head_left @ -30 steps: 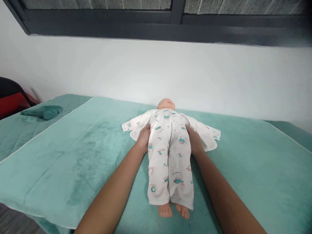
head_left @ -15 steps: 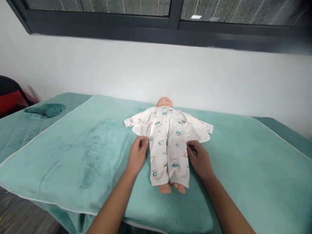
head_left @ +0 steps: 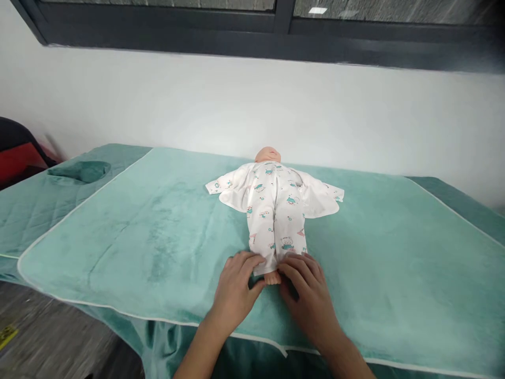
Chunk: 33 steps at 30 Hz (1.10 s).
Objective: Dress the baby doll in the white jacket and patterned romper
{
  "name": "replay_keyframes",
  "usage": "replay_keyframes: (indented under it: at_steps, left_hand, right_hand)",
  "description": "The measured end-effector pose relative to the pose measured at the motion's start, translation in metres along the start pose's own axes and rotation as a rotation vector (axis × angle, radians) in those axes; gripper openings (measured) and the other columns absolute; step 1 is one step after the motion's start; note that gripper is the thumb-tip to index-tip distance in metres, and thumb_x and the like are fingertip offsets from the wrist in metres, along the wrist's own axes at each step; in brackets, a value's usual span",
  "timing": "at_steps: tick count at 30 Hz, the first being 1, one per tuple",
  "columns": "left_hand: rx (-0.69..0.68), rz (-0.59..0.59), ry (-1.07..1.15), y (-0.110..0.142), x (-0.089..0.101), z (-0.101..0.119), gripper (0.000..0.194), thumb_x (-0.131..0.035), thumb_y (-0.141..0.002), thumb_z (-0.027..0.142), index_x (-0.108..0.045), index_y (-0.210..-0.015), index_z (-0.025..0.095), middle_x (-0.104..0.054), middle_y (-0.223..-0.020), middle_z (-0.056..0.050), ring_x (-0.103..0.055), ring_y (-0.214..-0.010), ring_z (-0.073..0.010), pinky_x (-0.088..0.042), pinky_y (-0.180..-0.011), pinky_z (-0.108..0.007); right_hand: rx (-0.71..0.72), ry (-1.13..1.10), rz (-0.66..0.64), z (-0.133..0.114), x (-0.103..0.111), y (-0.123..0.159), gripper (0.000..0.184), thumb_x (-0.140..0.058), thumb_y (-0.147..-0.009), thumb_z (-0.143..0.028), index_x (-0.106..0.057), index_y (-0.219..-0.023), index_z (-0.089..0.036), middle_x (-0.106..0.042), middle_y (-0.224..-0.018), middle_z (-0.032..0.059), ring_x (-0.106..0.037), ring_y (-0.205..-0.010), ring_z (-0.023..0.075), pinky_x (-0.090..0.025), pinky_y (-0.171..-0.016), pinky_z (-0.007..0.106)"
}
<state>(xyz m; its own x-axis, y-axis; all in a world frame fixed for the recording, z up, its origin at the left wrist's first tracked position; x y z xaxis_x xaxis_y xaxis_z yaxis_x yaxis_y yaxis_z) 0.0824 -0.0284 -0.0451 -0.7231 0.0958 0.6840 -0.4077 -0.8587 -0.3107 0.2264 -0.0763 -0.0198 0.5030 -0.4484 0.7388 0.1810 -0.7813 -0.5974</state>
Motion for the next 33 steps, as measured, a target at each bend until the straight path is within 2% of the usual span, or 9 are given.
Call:
replay_keyframes:
  at_steps: [6, 8, 12, 16, 23, 26, 29, 31, 33]
  left_hand:
    - [-0.018, 0.006, -0.025, 0.004, 0.001, 0.001, 0.009, -0.062, -0.086, 0.019, -0.058, -0.093, 0.022, -0.065, -0.093, -0.002, -0.057, -0.090, -0.0201, -0.040, -0.080, -0.036]
    - [-0.022, 0.026, 0.010, 0.006, 0.002, 0.002, 0.010, -0.064, -0.085, 0.022, -0.058, -0.094, 0.022, -0.065, -0.095, -0.002, -0.057, -0.092, -0.0202, -0.041, -0.081, -0.036]
    - [-0.004, 0.073, 0.127, 0.011, -0.001, 0.004, 0.028, -0.070, -0.078, 0.018, -0.057, -0.102, 0.022, -0.061, -0.105, -0.005, -0.056, -0.100, -0.0215, -0.044, -0.087, -0.036]
    - [0.036, 0.148, 0.264, 0.016, -0.002, 0.007, 0.013, -0.060, -0.083, 0.012, -0.056, -0.091, 0.021, -0.058, -0.093, -0.003, -0.057, -0.088, -0.0171, -0.047, -0.078, -0.030]
    - [0.044, 0.199, 0.267, 0.030, 0.005, 0.008, 0.013, -0.049, -0.087, 0.009, -0.053, -0.088, 0.021, -0.055, -0.087, -0.001, -0.056, -0.080, -0.0136, -0.046, -0.073, -0.026]
    - [0.020, 0.196, 0.216, 0.033, 0.005, 0.008, 0.013, -0.052, -0.087, 0.010, -0.054, -0.094, 0.022, -0.055, -0.091, -0.002, -0.056, -0.083, -0.0142, -0.048, -0.074, -0.027]
    - [-0.077, 0.243, 0.126, 0.033, 0.007, 0.018, 0.026, -0.060, -0.085, 0.014, -0.053, -0.109, 0.022, -0.056, -0.105, -0.006, -0.055, -0.098, -0.0183, -0.049, -0.083, -0.032]
    - [-0.149, 0.261, 0.023, 0.029, 0.006, 0.031, 0.034, -0.062, -0.085, 0.016, -0.051, -0.116, 0.022, -0.055, -0.112, -0.008, -0.053, -0.106, -0.0214, -0.048, -0.089, -0.037]
    - [-0.209, 0.240, -0.081, 0.021, 0.003, 0.045, 0.037, -0.063, -0.086, 0.020, -0.051, -0.121, 0.022, -0.055, -0.116, -0.009, -0.051, -0.110, -0.0237, -0.046, -0.094, -0.041]
  right_hand:
    - [-0.077, 0.136, 0.025, -0.008, 0.000, -0.017, 0.012, -0.059, -0.086, -0.014, -0.063, -0.092, -0.023, -0.067, -0.101, 0.0035, -0.055, -0.102, 0.0249, -0.039, -0.097, 0.047]
    - [-0.050, 0.101, 0.034, -0.013, 0.004, -0.019, 0.012, -0.058, -0.087, -0.013, -0.062, -0.091, -0.023, -0.067, -0.099, 0.0027, -0.055, -0.103, 0.0242, -0.038, -0.098, 0.047]
    - [-0.038, 0.007, 0.067, -0.023, 0.016, -0.014, 0.014, -0.053, -0.089, -0.011, -0.058, -0.094, -0.023, -0.066, -0.096, 0.0031, -0.056, -0.100, 0.0224, -0.039, -0.097, 0.046]
    - [-0.072, -0.046, 0.052, -0.029, 0.021, -0.004, 0.016, -0.052, -0.088, -0.012, -0.056, -0.096, -0.024, -0.063, -0.093, 0.0034, -0.056, -0.092, 0.0218, -0.043, -0.089, 0.044]
    - [-0.034, -0.088, 0.055, -0.029, 0.024, 0.010, 0.023, -0.053, -0.089, -0.008, -0.056, -0.105, -0.024, -0.062, -0.106, 0.0056, -0.054, -0.104, 0.0223, -0.045, -0.089, 0.043]
    - [-0.081, -0.122, 0.107, -0.014, 0.030, 0.021, 0.029, -0.051, -0.091, -0.009, -0.056, -0.115, -0.025, -0.058, -0.114, 0.0078, -0.054, -0.108, 0.0217, -0.047, -0.090, 0.041]
    - [-0.284, -0.089, 0.170, 0.017, 0.034, 0.035, 0.029, -0.051, -0.092, -0.018, -0.053, -0.121, -0.024, -0.055, -0.118, 0.0101, -0.054, -0.108, 0.0223, -0.048, -0.089, 0.041]
    - [-0.403, -0.090, 0.140, 0.034, 0.027, 0.043, 0.027, -0.054, -0.092, -0.026, -0.053, -0.119, -0.022, -0.055, -0.116, 0.0102, -0.054, -0.105, 0.0229, -0.049, -0.086, 0.041]
    - [-0.454, -0.117, 0.075, 0.044, 0.016, 0.045, 0.025, -0.056, -0.092, -0.031, -0.054, -0.115, -0.022, -0.058, -0.112, 0.0086, -0.055, -0.101, 0.0223, -0.049, -0.085, 0.040]
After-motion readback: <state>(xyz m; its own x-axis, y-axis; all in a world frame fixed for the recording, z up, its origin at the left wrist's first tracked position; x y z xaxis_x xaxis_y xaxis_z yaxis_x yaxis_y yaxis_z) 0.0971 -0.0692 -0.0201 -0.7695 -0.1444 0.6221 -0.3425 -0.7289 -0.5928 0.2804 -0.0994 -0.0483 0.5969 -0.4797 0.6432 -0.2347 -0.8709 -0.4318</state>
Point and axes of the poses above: each hand's wrist, its own y-axis away from the middle knuckle, its own x-axis out of the back of the hand, z = x × y, the point moved 7 cm from there along -y, towards the middle knuckle
